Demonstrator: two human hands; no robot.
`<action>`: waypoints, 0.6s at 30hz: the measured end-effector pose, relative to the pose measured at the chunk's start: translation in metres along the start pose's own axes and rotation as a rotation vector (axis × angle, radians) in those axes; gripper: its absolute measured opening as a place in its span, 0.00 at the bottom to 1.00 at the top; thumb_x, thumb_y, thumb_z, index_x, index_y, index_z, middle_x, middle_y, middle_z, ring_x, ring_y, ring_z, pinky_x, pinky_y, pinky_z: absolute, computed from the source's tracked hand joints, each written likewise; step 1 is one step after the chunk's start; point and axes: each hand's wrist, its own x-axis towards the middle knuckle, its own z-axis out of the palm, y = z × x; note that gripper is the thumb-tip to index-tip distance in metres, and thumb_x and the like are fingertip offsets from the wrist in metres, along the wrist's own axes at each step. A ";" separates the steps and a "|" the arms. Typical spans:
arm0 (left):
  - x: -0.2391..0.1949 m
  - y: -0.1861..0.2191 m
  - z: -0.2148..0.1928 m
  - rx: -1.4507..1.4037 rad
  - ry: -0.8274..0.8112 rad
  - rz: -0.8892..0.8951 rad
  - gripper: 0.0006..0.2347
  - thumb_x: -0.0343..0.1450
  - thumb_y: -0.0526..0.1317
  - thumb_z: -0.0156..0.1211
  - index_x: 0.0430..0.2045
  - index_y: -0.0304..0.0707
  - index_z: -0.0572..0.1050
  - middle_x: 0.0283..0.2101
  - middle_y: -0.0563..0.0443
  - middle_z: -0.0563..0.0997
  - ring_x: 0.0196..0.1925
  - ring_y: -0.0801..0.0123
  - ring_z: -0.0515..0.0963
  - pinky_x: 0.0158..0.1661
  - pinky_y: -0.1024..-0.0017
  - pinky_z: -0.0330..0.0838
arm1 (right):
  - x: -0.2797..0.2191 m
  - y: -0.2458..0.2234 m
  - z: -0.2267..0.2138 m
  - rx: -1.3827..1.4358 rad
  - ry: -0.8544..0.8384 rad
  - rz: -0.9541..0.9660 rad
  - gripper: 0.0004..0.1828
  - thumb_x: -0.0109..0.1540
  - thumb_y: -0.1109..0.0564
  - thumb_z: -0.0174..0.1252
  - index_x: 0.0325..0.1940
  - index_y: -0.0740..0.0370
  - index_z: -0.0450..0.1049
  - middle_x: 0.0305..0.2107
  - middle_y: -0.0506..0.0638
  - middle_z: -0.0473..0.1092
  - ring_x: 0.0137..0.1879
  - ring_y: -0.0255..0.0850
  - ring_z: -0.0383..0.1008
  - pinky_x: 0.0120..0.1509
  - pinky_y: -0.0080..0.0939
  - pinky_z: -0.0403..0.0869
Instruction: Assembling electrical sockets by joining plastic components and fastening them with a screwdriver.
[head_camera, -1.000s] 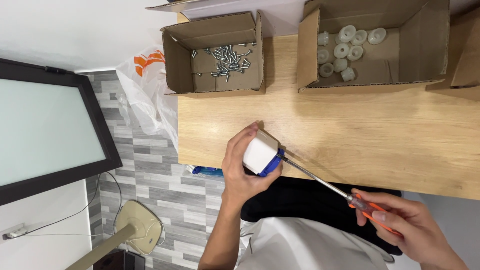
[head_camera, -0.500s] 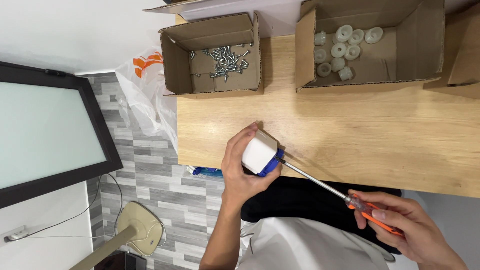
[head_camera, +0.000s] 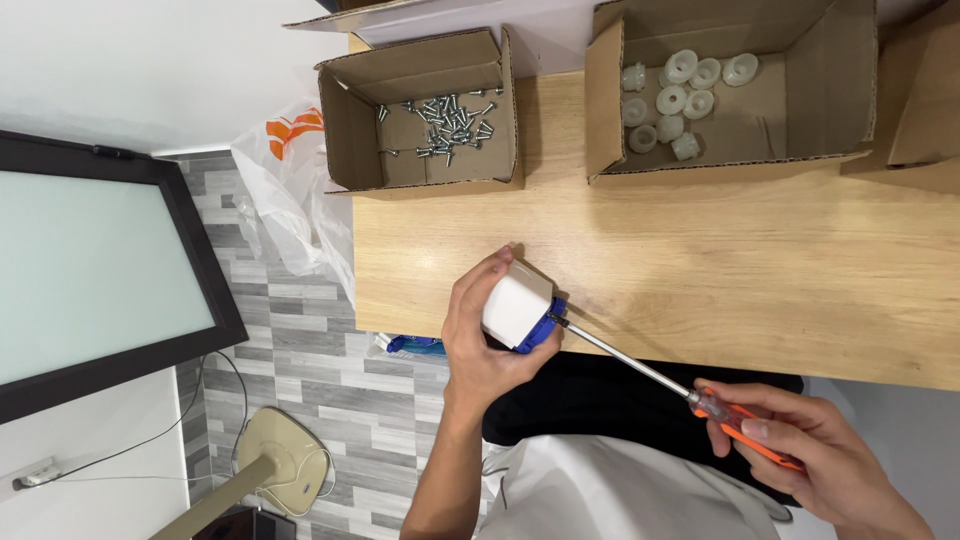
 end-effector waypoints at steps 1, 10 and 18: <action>0.000 0.000 0.000 0.006 0.002 0.002 0.33 0.65 0.37 0.80 0.65 0.37 0.69 0.63 0.37 0.79 0.69 0.47 0.83 0.71 0.58 0.78 | 0.001 0.001 -0.001 0.016 -0.015 0.000 0.30 0.64 0.68 0.54 0.70 0.77 0.81 0.27 0.82 0.76 0.15 0.36 0.43 0.18 0.39 0.44; 0.001 0.001 0.000 -0.004 0.003 0.008 0.32 0.65 0.36 0.79 0.65 0.36 0.69 0.63 0.36 0.79 0.68 0.47 0.83 0.71 0.57 0.79 | -0.002 -0.002 0.002 0.022 -0.018 -0.004 0.30 0.64 0.68 0.53 0.71 0.77 0.80 0.27 0.83 0.76 0.15 0.37 0.44 0.17 0.39 0.45; -0.002 -0.001 0.001 -0.001 0.012 -0.002 0.33 0.64 0.36 0.80 0.65 0.37 0.69 0.63 0.37 0.79 0.68 0.48 0.83 0.71 0.58 0.79 | -0.002 -0.006 0.006 0.039 0.041 0.083 0.30 0.64 0.68 0.53 0.70 0.78 0.82 0.27 0.84 0.74 0.16 0.38 0.42 0.18 0.39 0.43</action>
